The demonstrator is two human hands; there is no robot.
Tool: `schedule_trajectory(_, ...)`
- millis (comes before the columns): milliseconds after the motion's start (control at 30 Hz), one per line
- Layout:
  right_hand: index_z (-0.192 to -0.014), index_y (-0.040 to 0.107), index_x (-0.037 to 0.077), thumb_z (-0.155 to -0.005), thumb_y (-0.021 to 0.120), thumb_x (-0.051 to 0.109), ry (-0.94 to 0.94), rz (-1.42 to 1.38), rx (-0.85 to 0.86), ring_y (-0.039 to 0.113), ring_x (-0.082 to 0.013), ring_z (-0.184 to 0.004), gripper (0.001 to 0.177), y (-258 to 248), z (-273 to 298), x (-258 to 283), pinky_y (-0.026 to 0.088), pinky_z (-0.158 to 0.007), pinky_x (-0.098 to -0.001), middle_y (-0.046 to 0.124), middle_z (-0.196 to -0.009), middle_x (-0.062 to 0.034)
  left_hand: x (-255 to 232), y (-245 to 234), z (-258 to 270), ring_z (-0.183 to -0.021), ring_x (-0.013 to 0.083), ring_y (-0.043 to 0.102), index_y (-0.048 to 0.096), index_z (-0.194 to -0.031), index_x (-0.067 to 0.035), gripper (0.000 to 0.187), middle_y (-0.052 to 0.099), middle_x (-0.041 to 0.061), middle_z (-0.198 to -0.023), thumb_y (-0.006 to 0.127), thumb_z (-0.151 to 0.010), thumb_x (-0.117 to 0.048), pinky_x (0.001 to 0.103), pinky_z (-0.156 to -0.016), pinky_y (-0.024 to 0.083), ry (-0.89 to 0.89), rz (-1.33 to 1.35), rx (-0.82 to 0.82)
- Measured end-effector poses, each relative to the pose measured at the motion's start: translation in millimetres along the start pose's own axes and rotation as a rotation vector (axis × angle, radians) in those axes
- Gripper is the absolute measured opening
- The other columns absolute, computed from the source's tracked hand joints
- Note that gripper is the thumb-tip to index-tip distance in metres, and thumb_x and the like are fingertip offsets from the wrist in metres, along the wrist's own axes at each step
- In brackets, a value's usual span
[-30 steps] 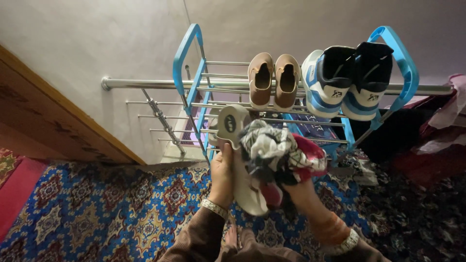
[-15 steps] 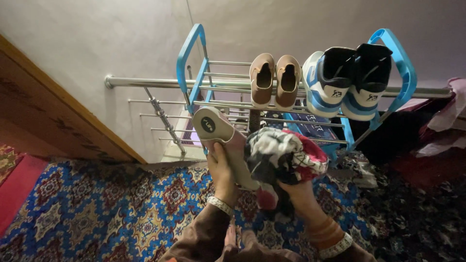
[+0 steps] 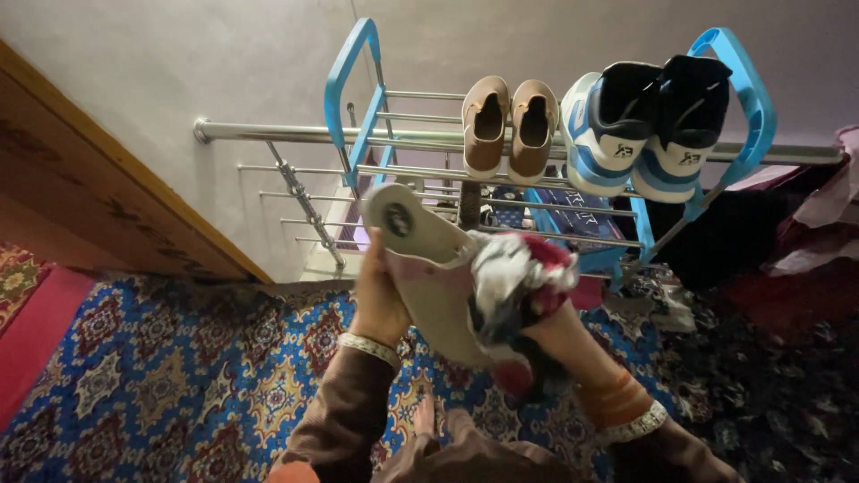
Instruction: Cleaning and organizing multiple pairs of shoes on a multi-tier shoe rack using a cloth.
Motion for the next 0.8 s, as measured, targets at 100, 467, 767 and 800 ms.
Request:
schedule_trajectory(100, -0.140, 0.053, 0.006, -0.083, 0.075, 0.014, -0.126, 0.289, -0.039, 0.069, -0.0233, -0.118, 0.062, 12, -1, 47, 0.056, -0.101, -0.0386, 0.069, -0.131, -0.0112, 26, 31, 12, -0.125, 0.0331, 0.059, 0.053, -0.143, -0.011, 0.070, 0.062, 0.014, -0.137, 0.050, -0.095, -0.062, 0.051, -0.104, 0.050, -0.209, -0.004, -0.004)
schedule_trajectory(467, -0.138, 0.054, 0.003, -0.076, 0.082, 0.007, -0.363, 0.441, 0.032, 0.064, -0.0202, -0.113, 0.068, 56, 29, 124, 0.053, -0.096, -0.0350, 0.068, -0.127, -0.0114, 27, 46, 12, -0.122, 0.0289, 0.062, 0.055, -0.144, -0.008, 0.071, 0.063, 0.013, -0.137, 0.048, -0.098, -0.062, 0.046, -0.105, 0.050, -0.144, -0.102, -0.007)
schedule_trajectory(767, -0.130, 0.061, 0.006, -0.091, 0.067, 0.032, -0.344, 0.525, -0.276, 0.071, -0.0244, -0.111, 0.047, -13, -7, 59, 0.058, -0.099, -0.0403, 0.072, -0.126, -0.0125, 62, 33, 9, -0.121, 0.0276, 0.061, 0.053, -0.144, -0.007, 0.076, 0.063, 0.011, -0.135, 0.049, -0.094, -0.065, 0.043, -0.103, 0.050, -0.125, -0.106, -0.102)
schedule_trajectory(800, -0.130, 0.060, 0.005, -0.094, 0.063, 0.039, -0.385, 0.519, -0.339, 0.071, -0.0256, -0.112, 0.049, -23, -15, 50, 0.059, -0.100, -0.0415, 0.072, -0.126, -0.0135, 59, 29, 5, -0.120, 0.0289, 0.061, 0.051, -0.145, -0.007, 0.079, 0.062, 0.013, -0.135, 0.050, -0.093, -0.066, 0.044, -0.102, 0.050, -0.067, -0.155, -0.132)
Point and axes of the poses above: each hand's wrist, its own z-axis away from the middle knuckle, its own y-axis out of the palm, x = y × z, the point moved 6 cm from there along -z, towards the middle knuckle
